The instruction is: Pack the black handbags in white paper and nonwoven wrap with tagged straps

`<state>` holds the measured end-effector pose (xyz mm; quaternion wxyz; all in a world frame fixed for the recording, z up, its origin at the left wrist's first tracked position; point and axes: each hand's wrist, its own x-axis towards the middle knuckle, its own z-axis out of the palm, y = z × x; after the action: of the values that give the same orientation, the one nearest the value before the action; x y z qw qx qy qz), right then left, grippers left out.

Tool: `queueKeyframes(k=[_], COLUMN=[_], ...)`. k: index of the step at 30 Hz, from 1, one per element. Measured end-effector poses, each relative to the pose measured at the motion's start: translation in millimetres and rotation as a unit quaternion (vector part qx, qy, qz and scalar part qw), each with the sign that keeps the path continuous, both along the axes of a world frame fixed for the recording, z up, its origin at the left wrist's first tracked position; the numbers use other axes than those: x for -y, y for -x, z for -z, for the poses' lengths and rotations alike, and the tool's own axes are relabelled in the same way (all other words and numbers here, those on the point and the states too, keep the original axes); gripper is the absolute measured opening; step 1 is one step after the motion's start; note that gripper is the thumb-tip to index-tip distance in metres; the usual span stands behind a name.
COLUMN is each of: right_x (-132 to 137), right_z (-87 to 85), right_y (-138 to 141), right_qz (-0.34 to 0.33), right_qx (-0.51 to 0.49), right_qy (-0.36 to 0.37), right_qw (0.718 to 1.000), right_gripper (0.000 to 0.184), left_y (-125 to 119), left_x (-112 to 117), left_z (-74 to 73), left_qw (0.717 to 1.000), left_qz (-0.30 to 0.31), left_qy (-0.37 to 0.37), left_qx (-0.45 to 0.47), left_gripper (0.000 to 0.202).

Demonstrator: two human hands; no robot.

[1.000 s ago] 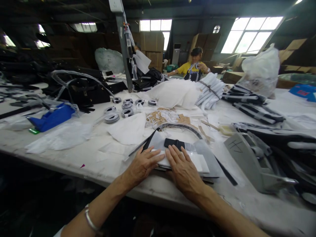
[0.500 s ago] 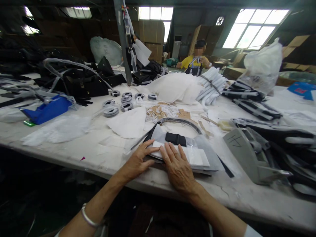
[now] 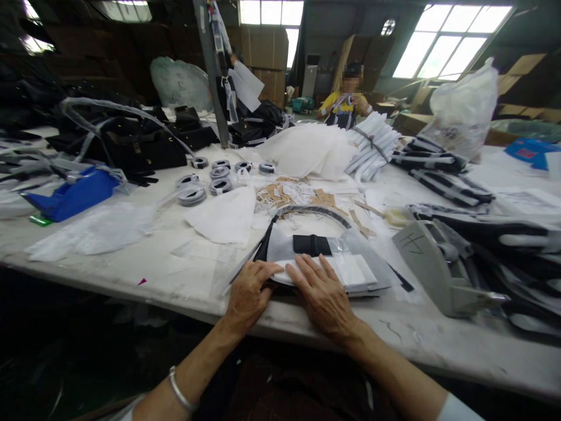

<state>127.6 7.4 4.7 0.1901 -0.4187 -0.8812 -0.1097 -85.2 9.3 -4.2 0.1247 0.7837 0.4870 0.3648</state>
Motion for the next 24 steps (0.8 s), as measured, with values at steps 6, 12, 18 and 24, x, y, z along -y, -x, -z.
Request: queueKeyframes(k=[6,12,18,24], right_x=[-1,8,13,0], right_z=[3.3,11.2,10.4,9.0], right_y=[0,15,26,21], right_qz=[-0.001,0.042,0.064,0.069], right_qx=[-0.001,-0.047,-0.093,-0.101], right_qy=[-0.024,-0.024,-0.018,-0.104], right_qw=[1.0,0.998,0.993,0.987], right_gripper=[0.041,0.047,0.088,0.055], left_y=[11,7,-1,-11], left_x=[-7,-21,-29,-36], left_z=[-9.5,-16.0,-42.7,-71.4], left_qw=[0.99,0.97,0.967,0.969], left_qz=[0.068,0.011,-0.027,-0.025], left_qy=[0.078,0.158,0.204,0.214], left_qx=[0.092,0.186,0.147,0.121], left_gripper=[0.043,0.036,0.042,0.041])
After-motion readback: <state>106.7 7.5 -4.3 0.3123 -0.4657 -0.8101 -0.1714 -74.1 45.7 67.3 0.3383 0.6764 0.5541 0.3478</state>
